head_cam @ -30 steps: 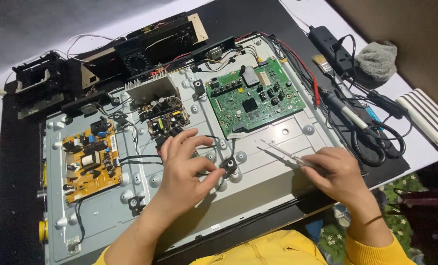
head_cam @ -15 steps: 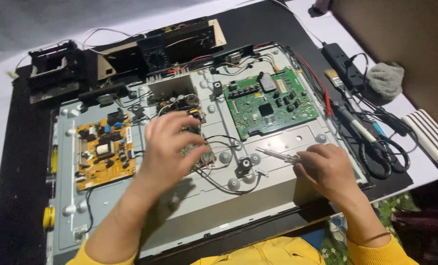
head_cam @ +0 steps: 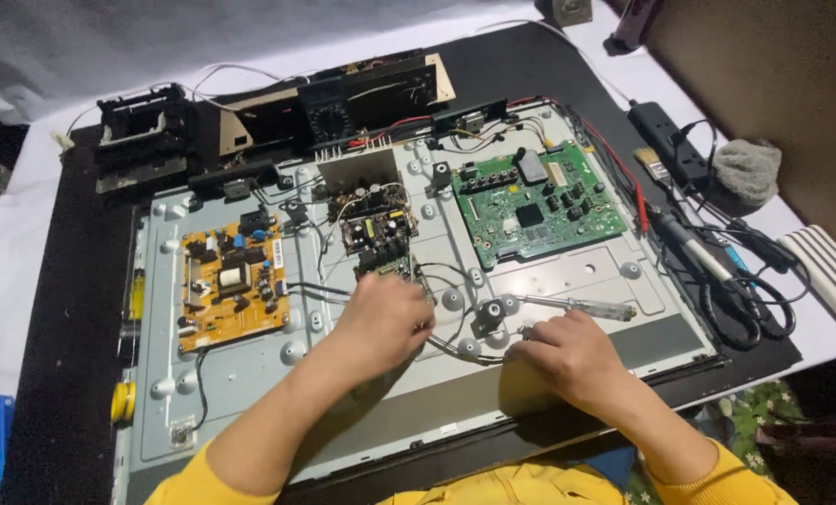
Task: Finalizing a TV repair by connecting internal ribbon cables, routing wires, and using a screwdriver on the circuit boards.
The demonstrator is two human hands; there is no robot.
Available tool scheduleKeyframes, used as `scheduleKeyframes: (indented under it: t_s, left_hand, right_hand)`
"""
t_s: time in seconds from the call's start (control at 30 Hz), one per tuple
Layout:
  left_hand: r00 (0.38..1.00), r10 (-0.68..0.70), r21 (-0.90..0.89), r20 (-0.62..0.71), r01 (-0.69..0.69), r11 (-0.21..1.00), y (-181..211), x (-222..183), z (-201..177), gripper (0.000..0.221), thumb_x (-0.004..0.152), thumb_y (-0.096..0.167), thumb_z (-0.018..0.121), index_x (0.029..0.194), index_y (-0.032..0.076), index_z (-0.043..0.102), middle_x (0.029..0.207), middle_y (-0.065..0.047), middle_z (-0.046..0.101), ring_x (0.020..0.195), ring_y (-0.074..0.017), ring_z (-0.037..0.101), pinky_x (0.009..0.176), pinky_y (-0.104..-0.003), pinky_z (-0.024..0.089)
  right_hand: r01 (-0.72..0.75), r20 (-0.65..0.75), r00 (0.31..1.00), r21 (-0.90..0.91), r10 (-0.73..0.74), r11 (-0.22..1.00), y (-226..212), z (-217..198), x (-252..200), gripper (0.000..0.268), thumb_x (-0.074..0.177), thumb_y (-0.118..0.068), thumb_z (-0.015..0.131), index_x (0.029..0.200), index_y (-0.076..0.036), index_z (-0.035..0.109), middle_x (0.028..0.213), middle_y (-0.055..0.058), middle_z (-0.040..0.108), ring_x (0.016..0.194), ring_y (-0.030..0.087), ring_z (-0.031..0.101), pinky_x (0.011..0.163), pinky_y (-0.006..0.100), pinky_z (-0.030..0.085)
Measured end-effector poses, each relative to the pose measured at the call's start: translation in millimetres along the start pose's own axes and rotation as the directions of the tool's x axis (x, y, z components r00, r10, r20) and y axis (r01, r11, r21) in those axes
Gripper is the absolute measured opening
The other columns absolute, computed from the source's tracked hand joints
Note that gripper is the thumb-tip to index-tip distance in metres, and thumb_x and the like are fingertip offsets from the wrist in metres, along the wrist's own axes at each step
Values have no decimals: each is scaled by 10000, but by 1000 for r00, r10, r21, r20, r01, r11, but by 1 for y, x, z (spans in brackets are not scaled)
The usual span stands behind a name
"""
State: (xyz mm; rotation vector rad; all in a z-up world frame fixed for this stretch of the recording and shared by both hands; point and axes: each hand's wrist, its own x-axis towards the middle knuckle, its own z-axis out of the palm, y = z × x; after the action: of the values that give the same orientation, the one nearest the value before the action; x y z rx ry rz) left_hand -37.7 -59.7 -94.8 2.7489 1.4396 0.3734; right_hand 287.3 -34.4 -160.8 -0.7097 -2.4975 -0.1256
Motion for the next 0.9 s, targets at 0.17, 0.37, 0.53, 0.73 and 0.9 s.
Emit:
scheduleKeyframes:
  t_s: [0.17,0.37,0.53,0.73,0.9]
  left_hand:
    - [972,-49,-165,228,88,982,-4,-5,-36,340,846,414,777,1119,213,758,995,-45,760,1025,-289,677,878,-440,439]
    - [992,-26,-290,127,62,955,5,11,-77,399,830,268,782,1195,117,723,1139,-149,733,1064,-360,699,882,-479,524]
    - [976,-212,-480,-50,163,862,-25,15,-86,261,938,172,652,1182,122,729,1046,-113,768,962,-340,735,875,-465,560]
    - [981,-170,-586,87,189,788,-31,3,-111,445,987,348,587,1315,55,655,1104,-201,772,1081,-438,698,975,-564,513]
    - [951,-190,-414,244,279,866,-42,9,-80,354,990,258,612,1291,90,691,1177,-152,761,1172,-413,658,1033,-511,493]
  right_hand:
    - [20,-107,994,-26,-23,999,2,-20,17,64,934,-202,670,932,-206,734,690,-59,639,612,151,635,628,329,477]
    - [189,-267,947,1,-181,982,-24,-55,76,51,935,-175,710,929,-173,761,752,-5,730,605,147,663,571,303,492]
    - [314,-370,880,-20,-299,949,-25,-63,130,94,977,-182,683,979,-161,774,761,-6,715,585,167,638,544,302,483]
    - [248,-411,883,-2,-227,969,16,-97,189,149,900,-34,750,1015,-109,807,687,29,716,514,203,625,517,306,489]
    - [-314,138,949,316,284,895,29,-58,129,235,839,-159,796,1071,-123,803,659,62,760,446,193,635,515,292,524]
